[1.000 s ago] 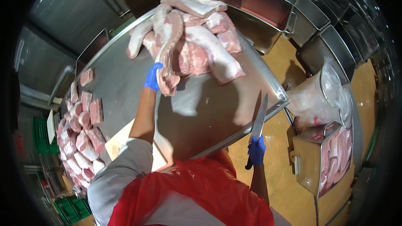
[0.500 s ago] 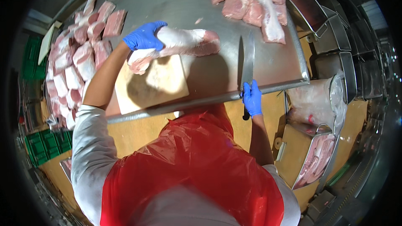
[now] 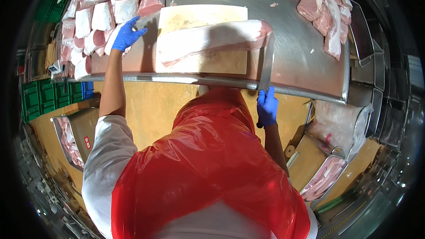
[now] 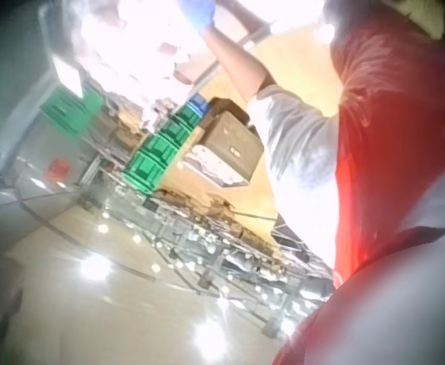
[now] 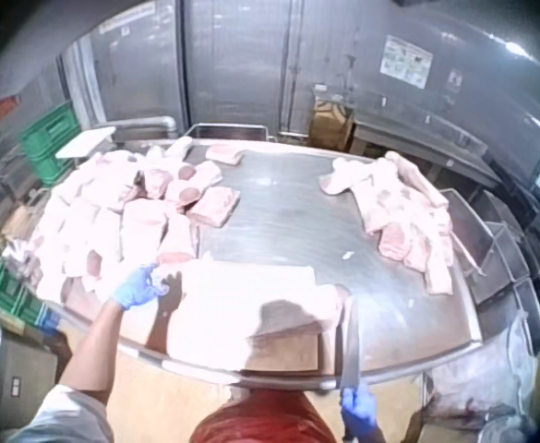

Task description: The person cuts large pieces of pork belly into smaller portions using a knife on a cutting board. The cut pieces are placed on a metal table. The person wears blue gloves and a red apron.

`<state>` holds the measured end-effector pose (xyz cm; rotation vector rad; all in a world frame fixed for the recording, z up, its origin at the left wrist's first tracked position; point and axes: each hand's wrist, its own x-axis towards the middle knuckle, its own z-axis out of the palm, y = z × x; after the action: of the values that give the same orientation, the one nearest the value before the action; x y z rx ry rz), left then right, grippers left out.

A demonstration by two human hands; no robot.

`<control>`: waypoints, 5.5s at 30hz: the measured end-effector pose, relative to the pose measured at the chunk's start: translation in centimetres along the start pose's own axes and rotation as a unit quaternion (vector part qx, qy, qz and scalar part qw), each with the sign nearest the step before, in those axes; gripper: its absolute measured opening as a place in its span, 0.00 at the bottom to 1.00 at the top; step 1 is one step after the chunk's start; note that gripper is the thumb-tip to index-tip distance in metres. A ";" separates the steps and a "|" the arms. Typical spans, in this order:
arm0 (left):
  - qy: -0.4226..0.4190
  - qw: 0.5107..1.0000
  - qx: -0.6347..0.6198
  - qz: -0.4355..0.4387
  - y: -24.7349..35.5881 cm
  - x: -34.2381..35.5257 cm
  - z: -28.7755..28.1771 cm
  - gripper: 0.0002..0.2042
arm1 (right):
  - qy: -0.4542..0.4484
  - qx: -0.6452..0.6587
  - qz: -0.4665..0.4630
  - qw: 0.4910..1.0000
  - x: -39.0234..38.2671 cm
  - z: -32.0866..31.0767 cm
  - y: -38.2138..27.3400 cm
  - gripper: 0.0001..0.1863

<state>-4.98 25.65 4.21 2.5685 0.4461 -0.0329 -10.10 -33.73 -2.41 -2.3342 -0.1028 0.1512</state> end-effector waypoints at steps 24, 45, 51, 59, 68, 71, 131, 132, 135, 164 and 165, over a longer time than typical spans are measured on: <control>-0.111 0.972 0.187 0.092 13.4 -2.3 11.9 0.52 | -0.193 -0.091 -0.094 0.972 3.2 13.8 -12.9 0.16; 0.121 0.977 0.171 -0.049 1.2 2.6 -3.9 0.49 | -0.231 -0.167 -0.037 0.958 -2.6 0.9 -6.8 0.10; 0.163 0.966 0.154 0.131 3.7 7.2 2.1 0.45 | 0.107 -0.088 -0.169 0.976 2.2 2.4 -6.1 0.08; -0.139 0.943 0.188 0.235 28.7 2.9 18.9 0.54 | 0.122 -0.029 -0.074 0.989 5.0 2.1 -4.3 0.07; -0.140 0.941 0.184 0.248 26.5 4.3 11.2 0.39 | 0.139 -0.198 -0.157 0.958 4.4 -1.1 0.2 0.06; -0.115 0.944 0.240 0.193 19.5 -0.6 13.2 0.52 | 0.045 -0.047 -0.044 0.997 3.7 -2.0 -0.9 0.06; -0.044 0.992 -0.006 0.119 8.0 -5.4 11.0 0.58 | -0.225 -0.177 -0.124 0.950 11.3 12.9 -18.0 0.12; -0.037 0.993 0.046 0.101 8.7 -6.0 11.0 0.60 | -0.229 -0.179 -0.125 0.949 11.3 12.9 -18.1 0.13; -0.049 0.995 0.052 0.066 8.8 -5.8 11.4 0.56 | -0.231 -0.185 -0.139 0.945 11.5 12.9 -17.9 0.20; 0.054 0.995 -0.087 0.018 7.3 -7.9 13.0 0.47 | -0.214 -0.179 -0.205 0.938 8.5 10.2 -17.1 0.12; 0.060 0.994 -0.088 0.034 6.8 -7.5 12.5 0.47 | -0.190 -0.179 -0.200 0.944 8.6 9.2 -17.8 0.12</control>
<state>-9.07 11.59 -2.31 2.4177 0.3866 0.1774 -3.36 -13.82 3.44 -2.5544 -0.8534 0.4053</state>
